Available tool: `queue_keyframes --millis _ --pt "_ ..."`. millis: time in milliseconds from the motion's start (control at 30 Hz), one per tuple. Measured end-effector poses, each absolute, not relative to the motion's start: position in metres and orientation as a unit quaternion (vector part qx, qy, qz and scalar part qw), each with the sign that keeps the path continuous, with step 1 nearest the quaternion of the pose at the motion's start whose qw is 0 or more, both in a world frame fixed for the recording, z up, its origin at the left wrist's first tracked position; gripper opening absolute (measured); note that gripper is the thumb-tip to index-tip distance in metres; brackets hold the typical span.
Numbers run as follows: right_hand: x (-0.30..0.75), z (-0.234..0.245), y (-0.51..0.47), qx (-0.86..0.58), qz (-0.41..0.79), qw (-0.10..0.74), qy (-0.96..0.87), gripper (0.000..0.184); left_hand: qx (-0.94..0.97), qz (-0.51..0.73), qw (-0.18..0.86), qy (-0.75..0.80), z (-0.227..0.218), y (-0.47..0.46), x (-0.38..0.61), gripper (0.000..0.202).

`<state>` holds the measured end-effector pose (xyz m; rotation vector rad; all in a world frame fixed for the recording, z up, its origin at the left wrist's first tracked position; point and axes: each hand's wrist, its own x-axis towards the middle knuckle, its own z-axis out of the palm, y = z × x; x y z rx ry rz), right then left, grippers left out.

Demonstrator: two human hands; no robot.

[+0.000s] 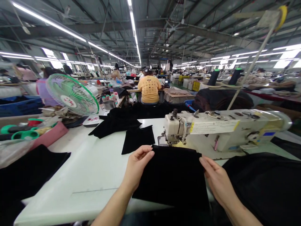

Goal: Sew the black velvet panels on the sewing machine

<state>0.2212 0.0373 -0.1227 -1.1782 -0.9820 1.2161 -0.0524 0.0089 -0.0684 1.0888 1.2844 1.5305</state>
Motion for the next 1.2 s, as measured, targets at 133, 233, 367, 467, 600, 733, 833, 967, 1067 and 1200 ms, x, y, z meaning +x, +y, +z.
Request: queue_keyframes --millis 133,233,367,467,600,733,833,967,1067,1200 --pt "0.218 -0.118 0.036 -0.462 0.572 0.594 -0.326 0.047 0.449 0.644 0.337 0.519 -0.061 0.005 -0.046 0.017" --pt "0.217 -0.111 0.036 -0.448 0.585 0.608 -0.296 0.042 0.428 0.662 0.321 0.525 -0.058 0.006 -0.042 0.014" --pt "0.214 -0.104 0.036 -0.432 0.604 0.615 -0.264 0.042 0.38 0.685 0.343 0.518 -0.057 0.008 -0.038 0.018" --pt "0.213 -0.1 0.036 -0.429 0.61 0.62 -0.243 0.044 0.36 0.689 0.366 0.512 -0.056 0.008 -0.035 0.021" --pt "0.214 -0.096 0.033 -0.43 0.605 0.624 -0.244 0.041 0.359 0.69 0.368 0.51 -0.056 0.009 -0.034 0.022" --pt "0.215 -0.096 0.032 -0.437 0.597 0.616 -0.27 0.04 0.371 0.692 0.357 0.506 -0.056 0.01 -0.035 0.02" --pt "0.216 -0.097 0.033 -0.441 0.594 0.611 -0.281 0.039 0.379 0.693 0.348 0.505 -0.056 0.008 -0.035 0.019" --pt "0.217 -0.099 0.032 -0.443 0.595 0.612 -0.273 0.041 0.389 0.695 0.332 0.505 -0.055 0.005 -0.035 0.018" --pt "0.219 -0.1 0.032 -0.44 0.598 0.611 -0.274 0.041 0.386 0.7 0.322 0.507 -0.054 0.006 -0.035 0.018" --pt "0.22 -0.098 0.033 -0.451 0.57 0.623 -0.29 0.043 0.379 0.705 0.321 0.506 -0.055 0.008 -0.037 0.02"
